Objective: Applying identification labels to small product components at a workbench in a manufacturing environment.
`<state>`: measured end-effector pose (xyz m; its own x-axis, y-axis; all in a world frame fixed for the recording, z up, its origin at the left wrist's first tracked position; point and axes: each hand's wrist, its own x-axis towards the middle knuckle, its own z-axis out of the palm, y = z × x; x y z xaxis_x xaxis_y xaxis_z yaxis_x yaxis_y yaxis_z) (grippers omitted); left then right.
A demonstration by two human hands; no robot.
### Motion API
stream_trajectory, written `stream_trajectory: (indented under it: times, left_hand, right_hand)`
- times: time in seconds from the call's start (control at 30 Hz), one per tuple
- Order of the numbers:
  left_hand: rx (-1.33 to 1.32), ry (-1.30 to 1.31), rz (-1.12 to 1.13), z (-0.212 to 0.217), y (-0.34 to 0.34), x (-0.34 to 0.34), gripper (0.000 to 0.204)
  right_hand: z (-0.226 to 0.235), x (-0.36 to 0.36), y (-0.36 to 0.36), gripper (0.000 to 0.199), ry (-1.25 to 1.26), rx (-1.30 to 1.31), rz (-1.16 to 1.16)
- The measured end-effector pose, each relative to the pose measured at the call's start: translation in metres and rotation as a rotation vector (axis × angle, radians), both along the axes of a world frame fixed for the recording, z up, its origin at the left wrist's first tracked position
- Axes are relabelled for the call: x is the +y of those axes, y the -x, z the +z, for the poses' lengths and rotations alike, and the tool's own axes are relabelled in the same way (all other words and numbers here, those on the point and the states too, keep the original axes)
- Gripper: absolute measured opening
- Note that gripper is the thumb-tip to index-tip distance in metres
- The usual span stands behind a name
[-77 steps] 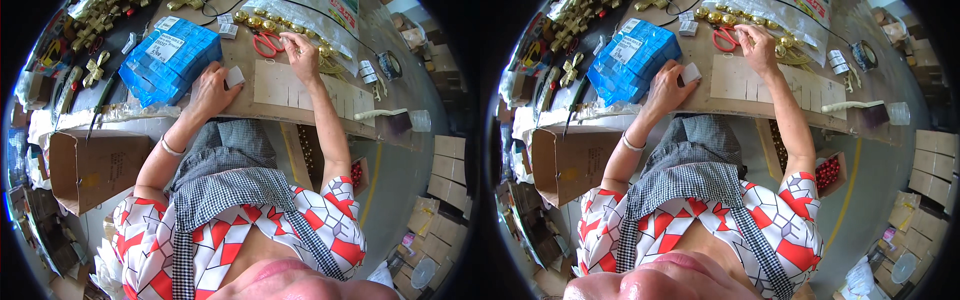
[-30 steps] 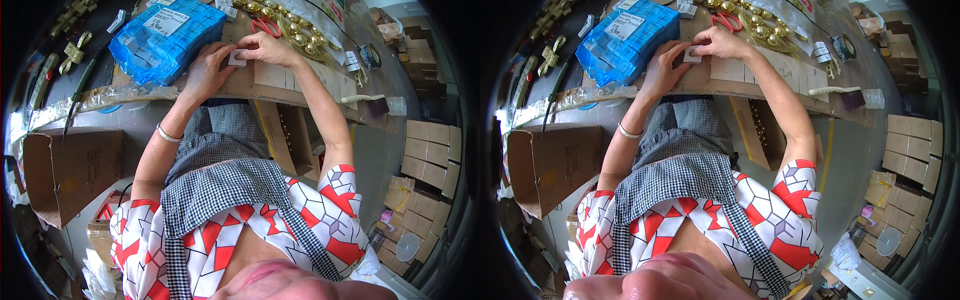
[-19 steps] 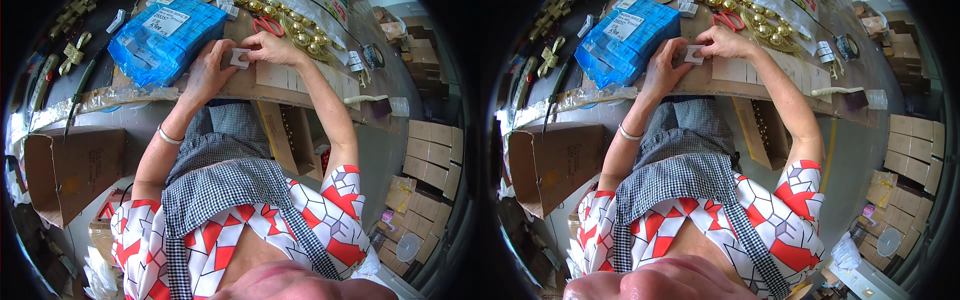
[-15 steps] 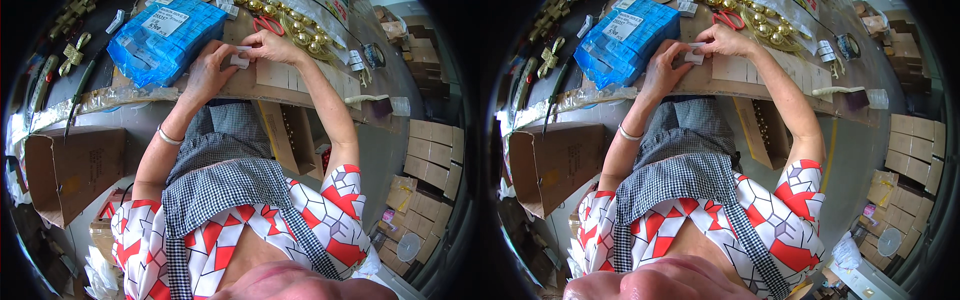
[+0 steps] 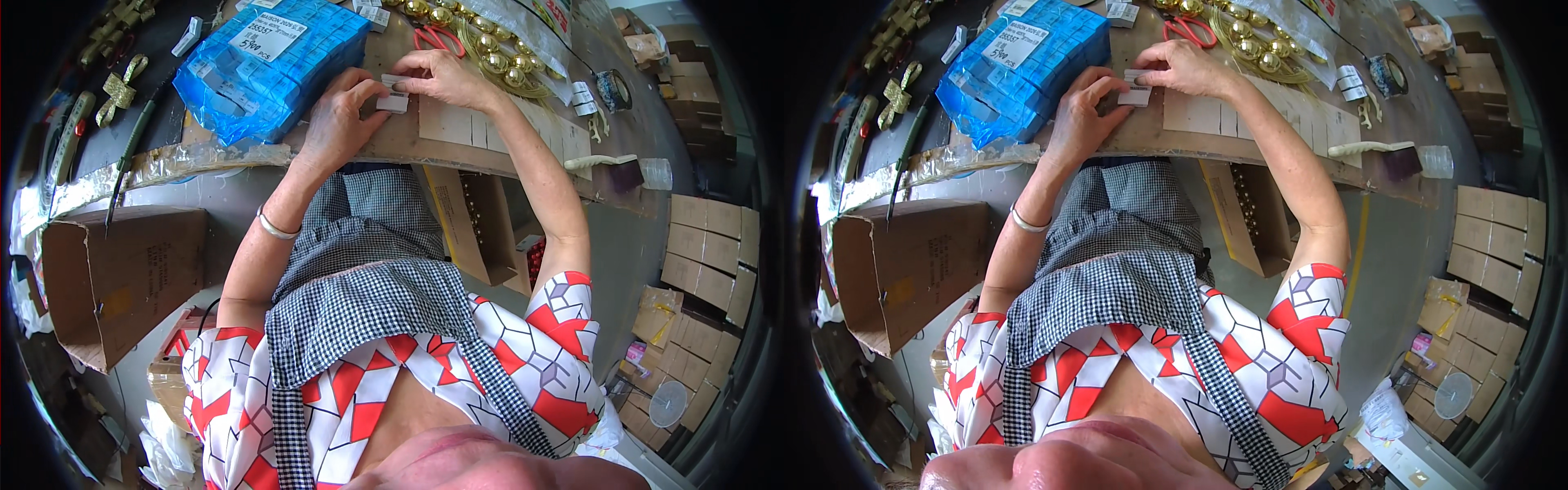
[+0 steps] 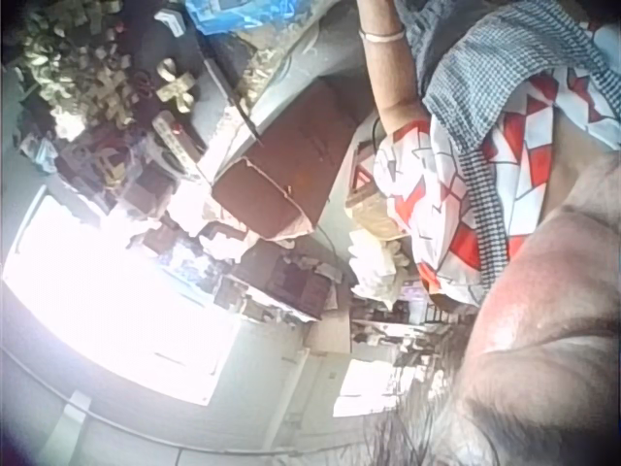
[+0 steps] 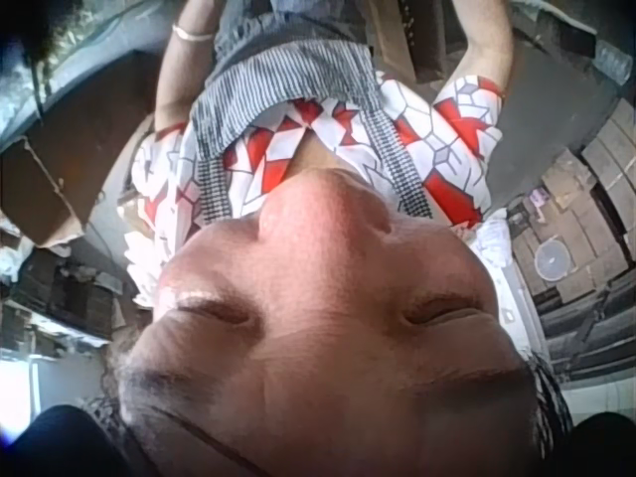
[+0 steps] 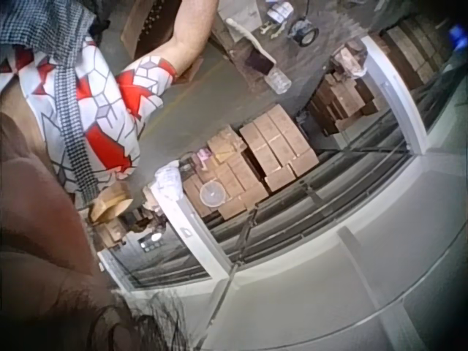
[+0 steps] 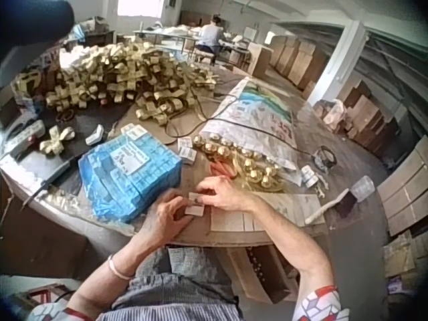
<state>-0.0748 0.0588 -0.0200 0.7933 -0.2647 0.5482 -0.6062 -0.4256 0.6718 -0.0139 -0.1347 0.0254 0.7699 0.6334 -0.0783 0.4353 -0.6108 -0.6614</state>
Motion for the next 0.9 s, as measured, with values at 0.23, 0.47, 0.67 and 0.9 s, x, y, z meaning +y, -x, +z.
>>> stream_trajectory:
  times: [0.23, 0.47, 0.67, 0.9]
  left_hand:
    - [0.085, -0.023, -0.031, 0.005, 0.003, 0.000, 0.021]
    - [0.042, -0.015, -0.028, 0.005, 0.002, -0.001, 0.024]
    - [0.036, -0.015, 0.012, -0.001, 0.001, -0.001, 0.023]
    - [0.049, -0.024, 0.149, -0.003, 0.000, -0.002, 0.024]
  right_hand:
    - [0.019, 0.015, 0.013, 0.025, 0.131, -0.343, 0.159]
    - [0.009, 0.012, 0.010, 0.027, 0.273, -0.459, 0.211]
    - [0.002, 0.007, 0.009, 0.029, 0.137, -0.448, 0.156]
    - [-0.011, 0.004, 0.010, 0.028, 0.162, -0.532, 0.046]
